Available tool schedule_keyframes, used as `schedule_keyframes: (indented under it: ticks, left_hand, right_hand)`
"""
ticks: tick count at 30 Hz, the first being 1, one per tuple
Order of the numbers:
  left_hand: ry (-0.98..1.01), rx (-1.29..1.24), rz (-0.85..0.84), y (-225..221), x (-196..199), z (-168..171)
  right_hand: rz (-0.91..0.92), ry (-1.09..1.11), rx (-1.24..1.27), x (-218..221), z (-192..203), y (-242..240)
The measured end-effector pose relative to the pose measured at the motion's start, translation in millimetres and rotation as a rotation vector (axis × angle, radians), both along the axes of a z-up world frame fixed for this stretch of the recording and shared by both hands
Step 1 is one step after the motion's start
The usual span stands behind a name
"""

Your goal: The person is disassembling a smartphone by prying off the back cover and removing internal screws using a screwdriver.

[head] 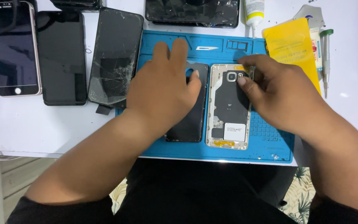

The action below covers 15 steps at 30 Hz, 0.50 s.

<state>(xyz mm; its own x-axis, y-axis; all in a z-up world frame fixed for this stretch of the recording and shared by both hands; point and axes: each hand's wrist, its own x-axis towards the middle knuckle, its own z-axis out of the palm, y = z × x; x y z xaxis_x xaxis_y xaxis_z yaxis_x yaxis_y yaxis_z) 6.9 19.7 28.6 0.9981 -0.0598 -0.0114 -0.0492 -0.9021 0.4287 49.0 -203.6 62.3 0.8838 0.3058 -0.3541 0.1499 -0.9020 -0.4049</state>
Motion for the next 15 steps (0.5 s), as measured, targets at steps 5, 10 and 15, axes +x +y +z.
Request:
schedule_keyframes:
  ticks: [5, 10, 15]
  left_hand:
    - [-0.009, 0.067, 0.006, 0.6, -2.0, -5.6]
    - [-0.057, 0.14, 0.015, -0.4, -2.4, -6.2]
    - [-0.347, -0.083, -0.31, -8.4, -1.7, -10.0]
  right_hand:
    - [0.036, -0.02, -0.028, -0.4, 1.6, 1.1]
    - [0.053, -0.036, -0.024, -0.3, 2.5, 1.1]
    - [0.099, -0.017, -0.018, 3.1, 0.5, -5.7]
